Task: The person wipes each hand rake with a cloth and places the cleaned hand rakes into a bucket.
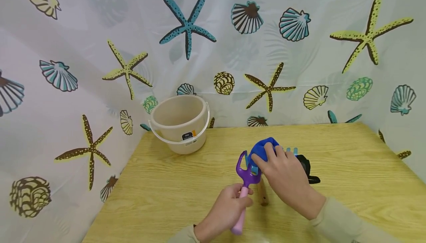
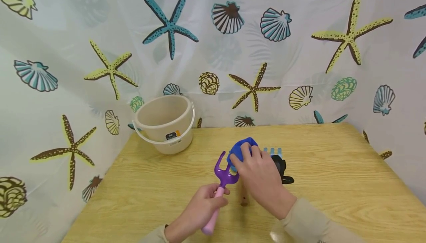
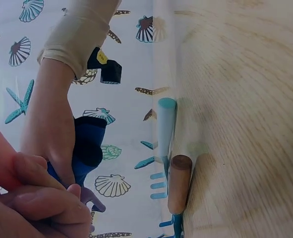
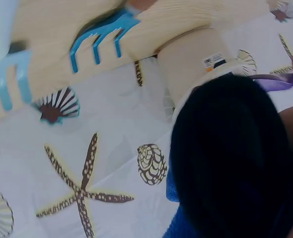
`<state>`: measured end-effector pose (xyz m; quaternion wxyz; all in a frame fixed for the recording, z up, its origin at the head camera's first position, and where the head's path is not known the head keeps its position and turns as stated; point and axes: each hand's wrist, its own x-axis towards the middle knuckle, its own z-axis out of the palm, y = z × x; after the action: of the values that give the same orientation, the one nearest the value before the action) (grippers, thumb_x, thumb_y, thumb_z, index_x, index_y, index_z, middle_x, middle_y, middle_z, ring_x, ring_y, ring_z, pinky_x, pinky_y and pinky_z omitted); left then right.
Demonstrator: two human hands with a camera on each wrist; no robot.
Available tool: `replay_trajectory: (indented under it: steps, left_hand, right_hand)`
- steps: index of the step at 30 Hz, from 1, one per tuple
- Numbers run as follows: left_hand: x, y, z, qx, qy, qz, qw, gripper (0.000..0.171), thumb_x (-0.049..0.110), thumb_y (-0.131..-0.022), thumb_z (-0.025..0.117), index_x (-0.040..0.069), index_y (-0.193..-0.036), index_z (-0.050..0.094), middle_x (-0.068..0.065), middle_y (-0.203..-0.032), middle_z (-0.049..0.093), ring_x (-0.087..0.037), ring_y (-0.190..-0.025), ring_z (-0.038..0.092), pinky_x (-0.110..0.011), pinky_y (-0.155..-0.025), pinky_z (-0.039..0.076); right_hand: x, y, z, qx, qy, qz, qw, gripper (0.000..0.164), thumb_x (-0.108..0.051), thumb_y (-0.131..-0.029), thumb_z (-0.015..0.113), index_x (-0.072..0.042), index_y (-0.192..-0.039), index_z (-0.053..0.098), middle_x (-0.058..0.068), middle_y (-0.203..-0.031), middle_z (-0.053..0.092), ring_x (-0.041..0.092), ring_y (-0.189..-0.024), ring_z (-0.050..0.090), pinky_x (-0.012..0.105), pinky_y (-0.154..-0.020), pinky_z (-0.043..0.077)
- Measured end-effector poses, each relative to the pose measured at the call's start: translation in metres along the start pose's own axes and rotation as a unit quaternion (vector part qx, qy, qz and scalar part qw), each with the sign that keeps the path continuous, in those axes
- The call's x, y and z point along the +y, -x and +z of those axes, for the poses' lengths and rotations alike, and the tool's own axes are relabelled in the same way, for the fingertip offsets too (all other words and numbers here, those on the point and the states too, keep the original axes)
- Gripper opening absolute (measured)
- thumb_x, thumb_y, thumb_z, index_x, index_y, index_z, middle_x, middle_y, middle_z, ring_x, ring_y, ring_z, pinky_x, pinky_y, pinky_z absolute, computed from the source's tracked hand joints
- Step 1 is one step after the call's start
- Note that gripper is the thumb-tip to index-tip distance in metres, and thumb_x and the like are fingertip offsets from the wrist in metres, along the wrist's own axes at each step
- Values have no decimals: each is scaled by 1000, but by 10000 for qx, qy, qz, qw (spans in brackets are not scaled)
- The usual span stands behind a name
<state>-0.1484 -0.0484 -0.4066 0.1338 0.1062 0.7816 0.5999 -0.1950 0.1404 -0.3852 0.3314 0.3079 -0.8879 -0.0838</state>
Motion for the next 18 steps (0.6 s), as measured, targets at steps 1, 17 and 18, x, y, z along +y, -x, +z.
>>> replay_trajectory:
  steps: [1,17,18]
  left_hand:
    - [0,0,0,2,-12,13,10000,23,17,-81,61,6,-101,64,-4,-78,57,-13,-59,50,-27,-52,42]
    - [3,2,-3,-3,-605,144,9981,20,15,-78,63,10,-97,66,0,-73,58,-12,-55,51,-27,-51,43]
    - [2,2,-2,-17,-681,167,9975,18,14,-78,63,10,-96,66,0,-72,58,-12,-54,51,-26,-50,43]
  right_hand:
    - [0,-1,-1,5,-87,26,10000,45,-16,-73,81,-17,-115,65,28,-107,54,41,-85,54,52,-64,57]
    - [-23,-14,-19,-477,-1019,-12,9937,60,-20,-58,88,-24,-114,66,21,-102,55,34,-79,54,47,-56,57]
    - [-22,-14,-17,-529,-952,19,9941,59,-22,-59,88,-23,-114,66,22,-103,54,35,-82,54,48,-57,58]
